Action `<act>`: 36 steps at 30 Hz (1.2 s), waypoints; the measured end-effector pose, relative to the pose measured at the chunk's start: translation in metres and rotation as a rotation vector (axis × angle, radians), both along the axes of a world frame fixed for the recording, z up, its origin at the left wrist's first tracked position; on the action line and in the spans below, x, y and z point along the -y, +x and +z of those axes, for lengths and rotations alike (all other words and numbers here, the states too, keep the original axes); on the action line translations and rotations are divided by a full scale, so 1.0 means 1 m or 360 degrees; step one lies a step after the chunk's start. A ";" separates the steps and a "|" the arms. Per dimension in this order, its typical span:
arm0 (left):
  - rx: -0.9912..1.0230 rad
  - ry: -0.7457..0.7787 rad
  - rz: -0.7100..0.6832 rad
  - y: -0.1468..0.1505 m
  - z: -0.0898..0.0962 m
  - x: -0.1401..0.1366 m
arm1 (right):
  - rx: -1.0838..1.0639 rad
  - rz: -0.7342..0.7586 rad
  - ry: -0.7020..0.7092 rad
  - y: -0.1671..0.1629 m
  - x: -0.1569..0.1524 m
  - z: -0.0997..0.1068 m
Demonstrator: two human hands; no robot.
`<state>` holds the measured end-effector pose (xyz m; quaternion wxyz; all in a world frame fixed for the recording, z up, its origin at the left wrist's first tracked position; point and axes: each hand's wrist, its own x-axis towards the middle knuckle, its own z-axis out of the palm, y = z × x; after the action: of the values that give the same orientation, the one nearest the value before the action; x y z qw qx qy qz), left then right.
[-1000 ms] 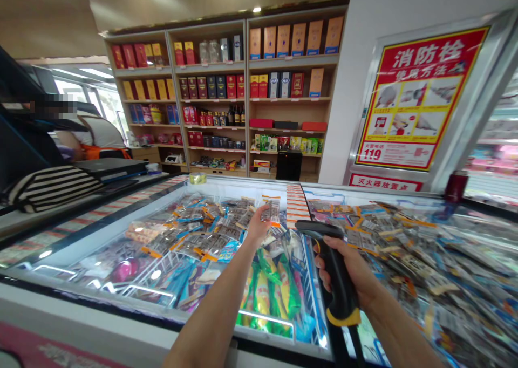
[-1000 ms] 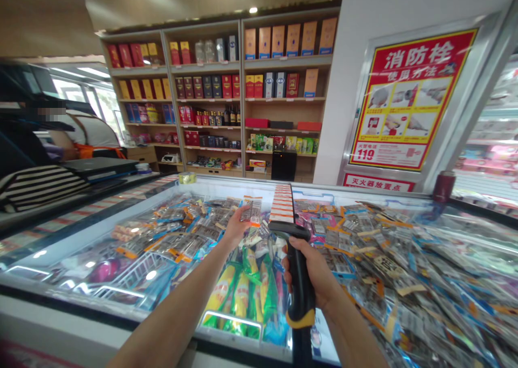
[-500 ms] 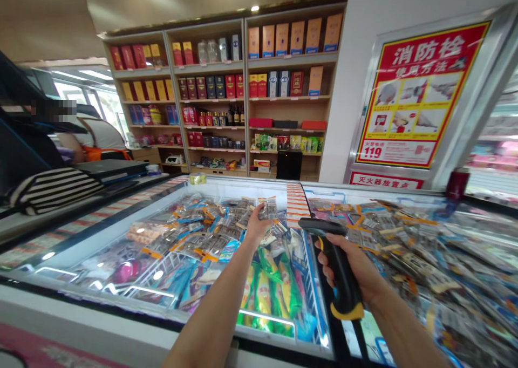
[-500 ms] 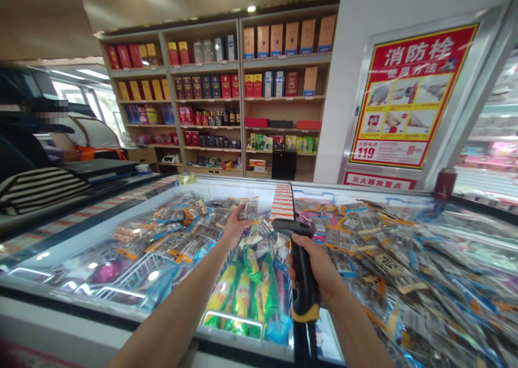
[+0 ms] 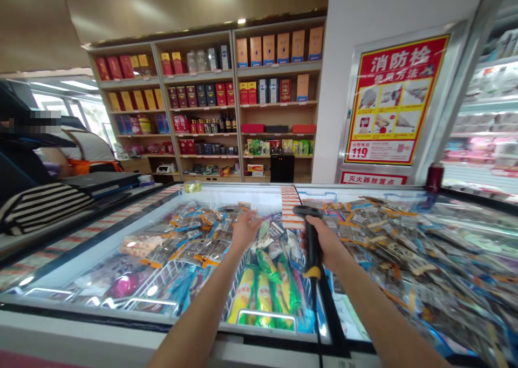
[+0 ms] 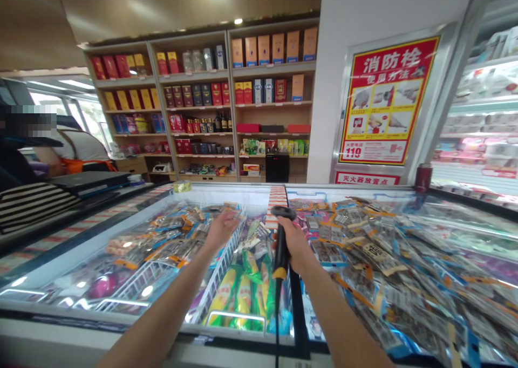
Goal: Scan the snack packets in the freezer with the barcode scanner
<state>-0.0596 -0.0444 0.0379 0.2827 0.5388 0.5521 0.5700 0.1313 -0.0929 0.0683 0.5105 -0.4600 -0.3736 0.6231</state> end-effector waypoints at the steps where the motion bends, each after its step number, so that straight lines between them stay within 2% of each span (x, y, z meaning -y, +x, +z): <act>1: 0.0032 -0.0081 -0.0148 0.014 0.001 0.005 | 0.0083 -0.0026 0.0074 -0.013 -0.004 0.000; 3: 0.0227 -0.0251 -0.0476 0.039 0.003 0.015 | 0.0396 -0.0100 0.0300 -0.037 -0.012 -0.001; 6: 0.0863 -0.0471 -0.0843 0.057 0.008 0.023 | 0.1043 -0.0273 0.0587 -0.064 -0.023 -0.004; 8: 0.1123 -0.0547 -0.0876 0.053 0.012 0.022 | 0.1420 -0.0242 0.0768 -0.069 -0.028 -0.004; 11: 0.1172 -0.0672 -0.0792 0.027 0.016 0.015 | 0.1730 -0.0123 0.0940 -0.047 -0.032 -0.002; 14: 0.1152 -0.0690 -0.0771 -0.006 0.017 0.008 | 0.2026 -0.0098 0.0802 0.009 -0.033 -0.002; 18: 0.1206 -0.0608 -0.0923 -0.033 0.016 0.002 | 0.2465 -0.0413 0.0259 0.085 -0.034 -0.017; 20: 0.1216 -0.0621 -0.0947 -0.036 0.015 0.001 | 0.2610 -0.0420 0.0074 0.105 -0.036 -0.028; 23: 0.1145 -0.0722 -0.0915 -0.035 0.013 0.003 | 0.2763 -0.0307 -0.0014 0.111 -0.039 -0.041; 26: 0.0999 -0.0798 -0.0861 -0.034 0.010 0.005 | 0.2800 -0.0198 0.0044 0.108 -0.044 -0.048; 29: 0.0887 -0.0830 -0.0861 -0.038 0.008 0.004 | 0.2620 -0.0252 0.0133 0.111 -0.049 -0.048; 33: 0.0864 -0.0877 -0.0906 -0.044 0.008 0.001 | 0.1889 -0.0389 0.0202 0.117 -0.054 -0.038; 36: 0.0893 -0.0849 -0.0912 -0.046 0.009 0.001 | 0.1411 -0.0324 0.0204 0.115 -0.053 -0.026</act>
<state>-0.1052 -0.0456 0.0467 0.6949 0.4032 0.4108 0.4311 0.2461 -0.0400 0.0419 0.3875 -0.6840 -0.5467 0.2883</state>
